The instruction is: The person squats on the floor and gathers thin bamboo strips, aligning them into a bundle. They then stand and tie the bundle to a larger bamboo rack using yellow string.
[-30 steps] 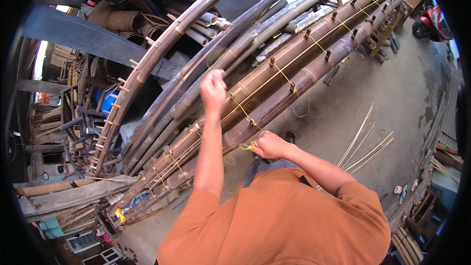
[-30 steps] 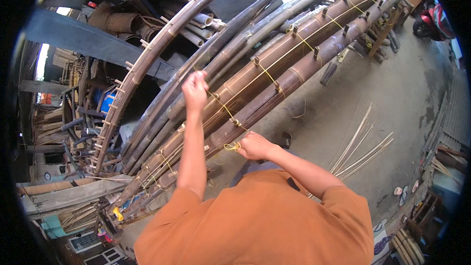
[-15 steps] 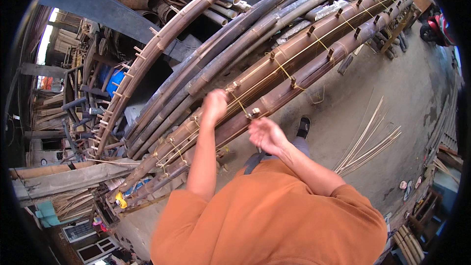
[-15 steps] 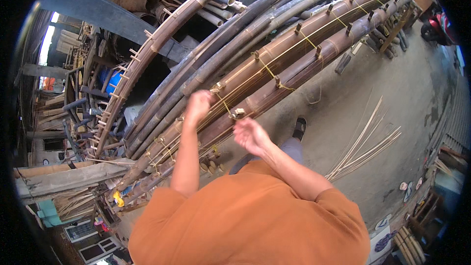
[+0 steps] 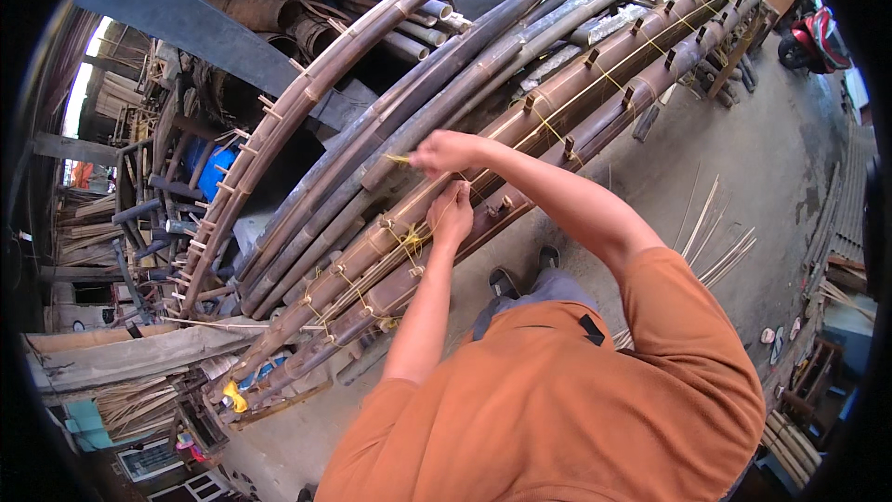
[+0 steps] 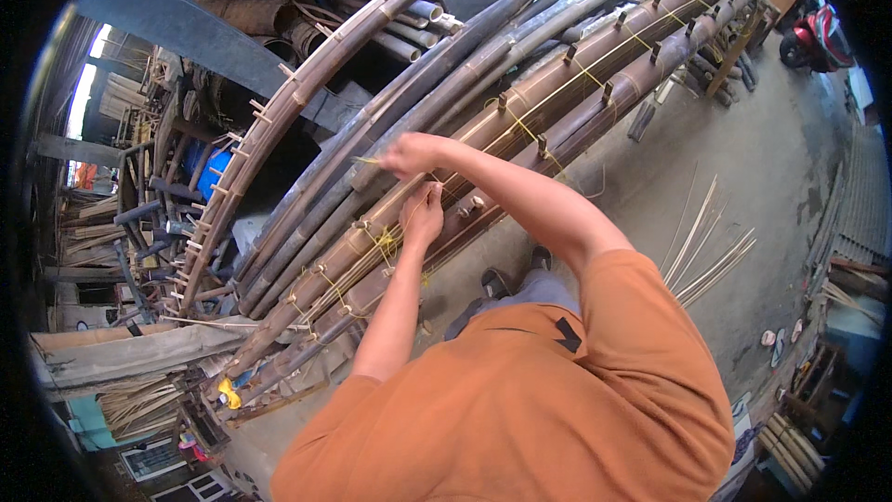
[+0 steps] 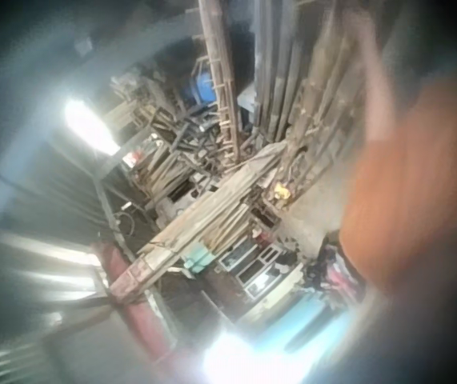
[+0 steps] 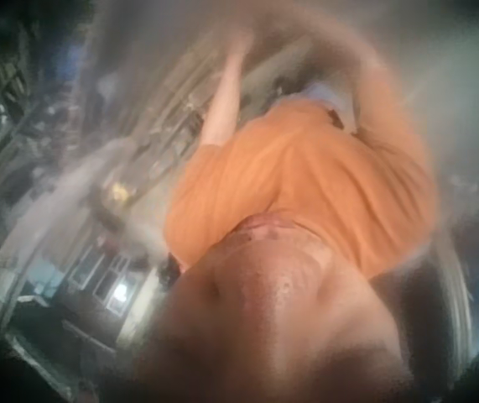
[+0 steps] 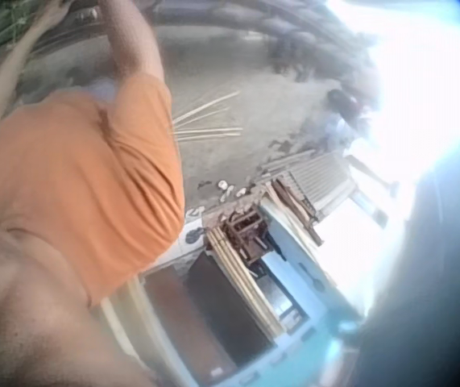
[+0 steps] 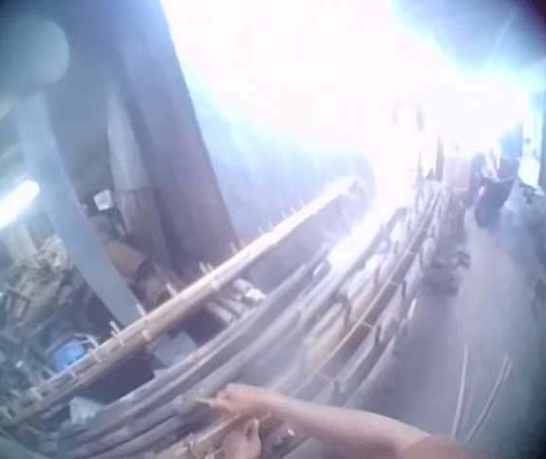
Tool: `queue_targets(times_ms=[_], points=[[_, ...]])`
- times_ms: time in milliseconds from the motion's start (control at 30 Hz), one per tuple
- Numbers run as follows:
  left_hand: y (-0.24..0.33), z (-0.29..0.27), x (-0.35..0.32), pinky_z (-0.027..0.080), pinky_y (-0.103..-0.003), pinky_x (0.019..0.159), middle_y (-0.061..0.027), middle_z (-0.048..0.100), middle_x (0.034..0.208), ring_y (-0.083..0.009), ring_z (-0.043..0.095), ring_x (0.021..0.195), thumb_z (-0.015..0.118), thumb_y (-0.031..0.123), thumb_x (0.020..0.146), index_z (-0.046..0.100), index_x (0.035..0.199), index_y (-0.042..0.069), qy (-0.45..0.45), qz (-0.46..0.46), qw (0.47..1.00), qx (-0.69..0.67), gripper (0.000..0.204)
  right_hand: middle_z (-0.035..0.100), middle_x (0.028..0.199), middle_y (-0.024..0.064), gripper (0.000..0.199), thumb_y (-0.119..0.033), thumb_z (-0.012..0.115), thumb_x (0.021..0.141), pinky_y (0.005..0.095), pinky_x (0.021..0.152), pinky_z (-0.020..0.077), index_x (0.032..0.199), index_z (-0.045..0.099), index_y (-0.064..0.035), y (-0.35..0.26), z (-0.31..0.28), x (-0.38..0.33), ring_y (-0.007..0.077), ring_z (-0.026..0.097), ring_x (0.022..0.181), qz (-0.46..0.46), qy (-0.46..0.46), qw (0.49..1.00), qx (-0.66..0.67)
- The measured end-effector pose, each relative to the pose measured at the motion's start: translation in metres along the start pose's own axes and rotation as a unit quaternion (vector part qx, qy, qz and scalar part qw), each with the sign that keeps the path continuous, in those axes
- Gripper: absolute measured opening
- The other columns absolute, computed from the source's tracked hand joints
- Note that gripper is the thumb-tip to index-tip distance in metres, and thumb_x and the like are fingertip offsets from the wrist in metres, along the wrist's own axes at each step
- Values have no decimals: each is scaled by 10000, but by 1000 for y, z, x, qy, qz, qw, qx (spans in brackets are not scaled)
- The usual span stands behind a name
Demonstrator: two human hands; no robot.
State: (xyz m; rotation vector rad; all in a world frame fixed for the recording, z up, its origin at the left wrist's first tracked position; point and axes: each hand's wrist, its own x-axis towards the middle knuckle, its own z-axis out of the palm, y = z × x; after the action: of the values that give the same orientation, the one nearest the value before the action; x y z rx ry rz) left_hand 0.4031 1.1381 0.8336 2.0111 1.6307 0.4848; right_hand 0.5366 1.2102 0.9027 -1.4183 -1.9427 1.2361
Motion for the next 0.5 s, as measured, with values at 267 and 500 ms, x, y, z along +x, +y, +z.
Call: queue_targets(times_ms=[267,500], points=[[-4,1,8,507,-442,672,-150,696,831,-312,680,753,496,271,994,650,992,69,43,103,987,-112,254,599,644,208,351,-211,568,908,452,766,499,636,579,10,34,72,-166,400,601,674,-251,35,965,-73],[27,-29,119,512,-393,676,-193,683,801,-306,664,711,492,219,986,670,989,21,161,71,971,-160,266,569,586,160,382,-229,577,913,419,842,466,578,554,-47,47,81,-176,357,576,634,-252,65,958,-118]])
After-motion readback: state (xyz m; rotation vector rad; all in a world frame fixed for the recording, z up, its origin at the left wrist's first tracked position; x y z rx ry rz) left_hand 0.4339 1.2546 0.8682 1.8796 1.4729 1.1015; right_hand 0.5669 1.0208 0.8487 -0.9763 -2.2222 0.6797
